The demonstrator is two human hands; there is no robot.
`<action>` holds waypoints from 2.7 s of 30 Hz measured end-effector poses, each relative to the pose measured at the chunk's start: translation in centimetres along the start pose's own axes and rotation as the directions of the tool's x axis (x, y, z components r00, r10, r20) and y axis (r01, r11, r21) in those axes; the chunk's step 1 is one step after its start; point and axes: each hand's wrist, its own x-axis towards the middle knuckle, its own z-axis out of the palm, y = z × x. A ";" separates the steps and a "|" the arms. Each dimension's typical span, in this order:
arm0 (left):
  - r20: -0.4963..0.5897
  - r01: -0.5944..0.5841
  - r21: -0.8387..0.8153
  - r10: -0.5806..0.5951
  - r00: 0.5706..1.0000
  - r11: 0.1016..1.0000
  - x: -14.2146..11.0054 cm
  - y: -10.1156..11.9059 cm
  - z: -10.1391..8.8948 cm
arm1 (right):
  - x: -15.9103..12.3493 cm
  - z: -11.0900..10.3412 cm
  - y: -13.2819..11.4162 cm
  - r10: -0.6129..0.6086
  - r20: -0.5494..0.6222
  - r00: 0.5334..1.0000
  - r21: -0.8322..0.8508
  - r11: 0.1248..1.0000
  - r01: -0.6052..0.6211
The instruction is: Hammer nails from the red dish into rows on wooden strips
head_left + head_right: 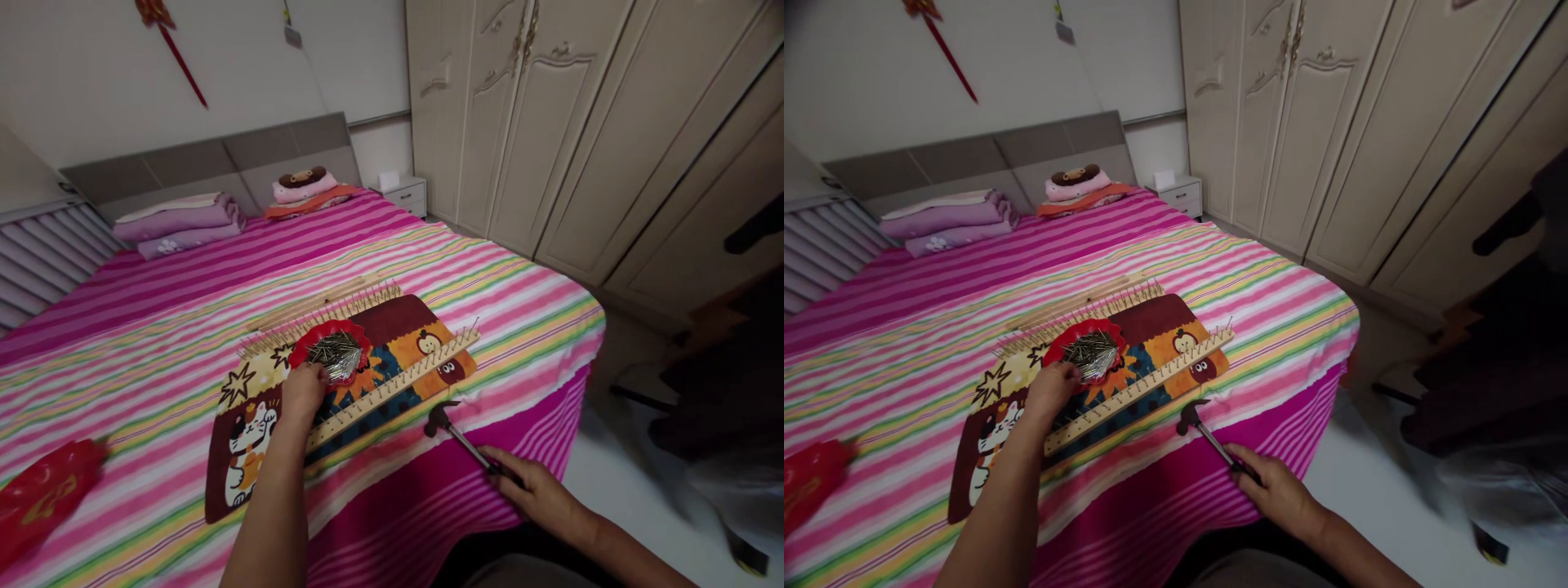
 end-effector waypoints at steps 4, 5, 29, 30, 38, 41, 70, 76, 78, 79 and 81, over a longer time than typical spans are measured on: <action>-0.086 0.103 -0.364 -0.144 0.986 0.926 -0.8 -1.1 -0.8 | -0.1 0.0 0.0 -0.001 -0.009 1.000 0.001 1.000 0.001; -0.081 0.126 -0.493 -0.190 0.978 0.861 -1.2 -1.3 -1.0 | -0.1 0.1 0.0 -0.002 -0.014 1.000 0.001 1.000 0.002; 0.127 0.185 -0.982 -0.592 0.796 0.039 -11.8 0.1 3.2 | -0.2 0.4 0.4 -0.015 -0.030 0.999 -0.092 0.996 0.012; 0.121 0.179 -0.983 -0.603 0.788 0.037 -11.7 0.3 3.4 | -0.2 0.4 0.4 -0.014 -0.027 1.000 -0.094 0.996 0.011; 0.037 0.223 -0.947 -0.611 0.791 0.231 -11.5 1.4 4.0 | -0.3 0.3 0.3 -0.017 -0.019 1.000 -0.091 0.996 0.015; 0.013 0.244 -0.923 -0.608 0.794 0.299 -11.5 1.3 4.4 | -0.3 0.3 0.3 -0.019 -0.014 1.000 -0.101 0.995 0.018; -0.415 0.045 -0.569 -0.333 0.847 0.821 -12.0 1.0 6.9 | 5.7 3.2 -16.1 -0.426 0.243 0.872 -0.285 0.828 0.484; -0.407 0.040 -0.595 -0.344 0.846 0.803 -11.9 0.9 7.1 | 3.5 1.1 -15.1 -0.425 0.246 0.871 -0.228 0.848 0.478; -0.396 0.034 -0.612 -0.344 0.851 0.790 -11.8 0.9 7.0 | 2.2 0.2 -13.5 -0.405 0.241 0.882 -0.182 0.874 0.451; -0.386 0.040 -0.621 -0.350 0.854 0.783 -11.9 0.8 6.9 | 1.7 -0.2 -12.4 -0.380 0.241 0.893 -0.171 0.889 0.425; -0.359 0.068 -0.635 -0.371 0.856 0.770 -12.0 0.7 6.4 | 0.7 -0.8 -9.7 -0.320 0.233 0.918 -0.173 0.916 0.363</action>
